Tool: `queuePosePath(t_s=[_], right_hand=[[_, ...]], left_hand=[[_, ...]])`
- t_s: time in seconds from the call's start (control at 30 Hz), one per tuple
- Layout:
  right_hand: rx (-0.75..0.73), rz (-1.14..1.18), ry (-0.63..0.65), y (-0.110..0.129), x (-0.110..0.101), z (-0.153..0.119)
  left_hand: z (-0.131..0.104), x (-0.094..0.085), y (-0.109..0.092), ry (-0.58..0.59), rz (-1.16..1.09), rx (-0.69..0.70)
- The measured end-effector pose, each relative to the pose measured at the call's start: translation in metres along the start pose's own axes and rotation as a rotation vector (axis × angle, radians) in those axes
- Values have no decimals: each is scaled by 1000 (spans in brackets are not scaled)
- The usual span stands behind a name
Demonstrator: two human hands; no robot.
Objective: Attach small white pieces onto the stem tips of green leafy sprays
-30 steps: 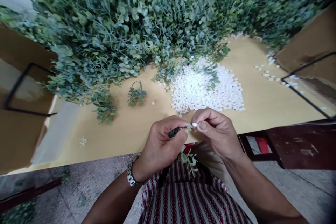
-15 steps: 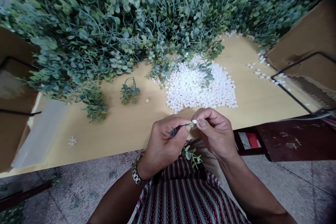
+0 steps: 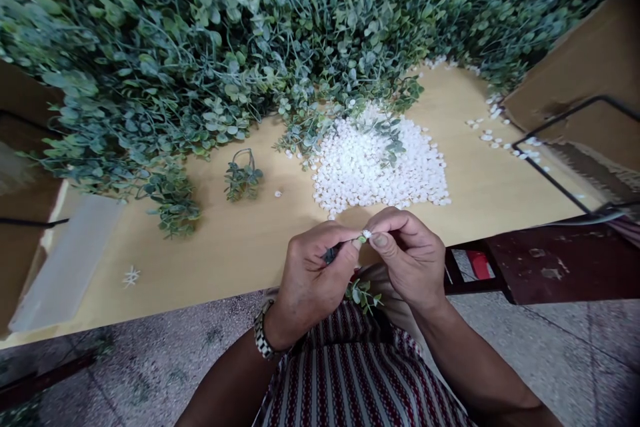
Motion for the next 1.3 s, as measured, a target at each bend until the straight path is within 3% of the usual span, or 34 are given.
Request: queuePosePath(t_s=[0.27,0.57,1.3], right_hand=[[-55,-45,-12,2,1,0],[-266,-198,-41,17,3,-4],[-299,-270,-97,13,1,-7]], left_hand=[[-2,-1,5,-24,5,-18],[-3,-1,7,-33,-2,-36],[-1,-1,10,-63,21,-80]])
Point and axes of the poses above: each hand's wrist, its own z-axis towards the middle knuckle, its own x-axis out of the palm, y = z × x, the point moved 7 cm from there along z, towards the middle knuckle, and after that the axes turned 4 degrees about x, right-handed, at the moved point
